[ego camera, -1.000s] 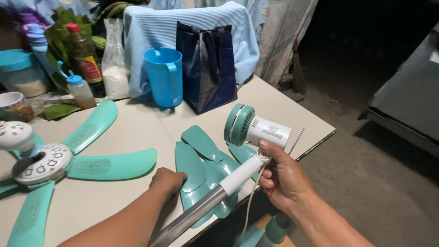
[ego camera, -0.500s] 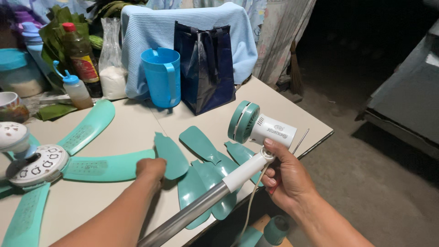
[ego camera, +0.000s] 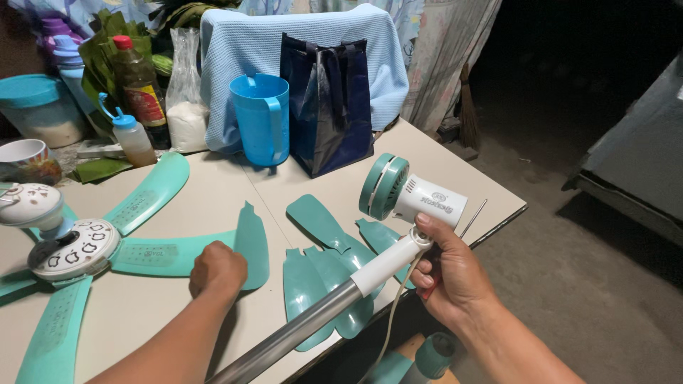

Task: The person assembles a small electric fan by attaching the fan head to a metal pole and securing it with a white plastic fastener. They then insert the pole into a base and adjust the connection to ensure stability.

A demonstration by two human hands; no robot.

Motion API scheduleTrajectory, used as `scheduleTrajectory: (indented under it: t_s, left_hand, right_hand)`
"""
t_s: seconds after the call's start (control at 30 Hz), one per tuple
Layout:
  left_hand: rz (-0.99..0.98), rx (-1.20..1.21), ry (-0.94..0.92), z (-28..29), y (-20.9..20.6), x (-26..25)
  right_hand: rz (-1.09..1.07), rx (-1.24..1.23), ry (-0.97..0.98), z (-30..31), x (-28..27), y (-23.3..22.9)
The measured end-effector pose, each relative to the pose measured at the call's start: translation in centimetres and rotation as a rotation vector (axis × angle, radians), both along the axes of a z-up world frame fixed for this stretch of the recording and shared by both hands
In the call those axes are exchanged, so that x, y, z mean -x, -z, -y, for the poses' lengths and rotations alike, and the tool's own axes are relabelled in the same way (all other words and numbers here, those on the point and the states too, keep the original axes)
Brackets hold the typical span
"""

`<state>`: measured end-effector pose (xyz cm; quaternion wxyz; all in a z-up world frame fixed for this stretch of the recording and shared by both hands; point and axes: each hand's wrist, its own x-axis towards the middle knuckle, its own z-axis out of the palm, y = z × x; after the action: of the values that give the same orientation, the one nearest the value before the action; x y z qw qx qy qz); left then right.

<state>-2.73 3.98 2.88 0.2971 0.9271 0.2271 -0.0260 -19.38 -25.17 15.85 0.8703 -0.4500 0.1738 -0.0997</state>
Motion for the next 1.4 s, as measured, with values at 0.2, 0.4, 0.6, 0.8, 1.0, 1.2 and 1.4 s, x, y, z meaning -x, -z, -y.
scheduleTrajectory:
  t_s: [0.2,0.4,0.6,0.8,1.0,1.2,1.4]
  left_hand:
    - [0.064,-0.3,0.253,2.3,4.4,-4.0]
    - [0.147,0.204,0.172,6.7,5.0,-5.6]
    - [-0.23,0.773,0.049,8.9,4.1,-2.2]
    - [-0.12,0.222,0.169,7.7,1.7,0.0]
    - [-0.266,0.099,0.165,6.1,-0.5,2.3]
    - [-0.262,0.167,0.159,5.8,0.6,2.2]
    - [-0.307,0.522,0.036,6.3,1.4,2.1]
  right_hand:
    - [0.001,0.009,0.019,0.4,0.0,0.0]
    - [-0.014,0.008,0.054,1.1,0.3,-0.1]
    - [-0.023,0.023,0.072,1.8,0.6,0.0]
    - [-0.048,0.015,0.055,1.4,0.5,0.3]
    - [-0.075,0.026,0.041,0.5,0.3,0.5]
    - [-0.063,0.027,0.021,0.2,0.2,0.5]
    - [-0.061,0.013,0.035,0.7,0.1,0.4]
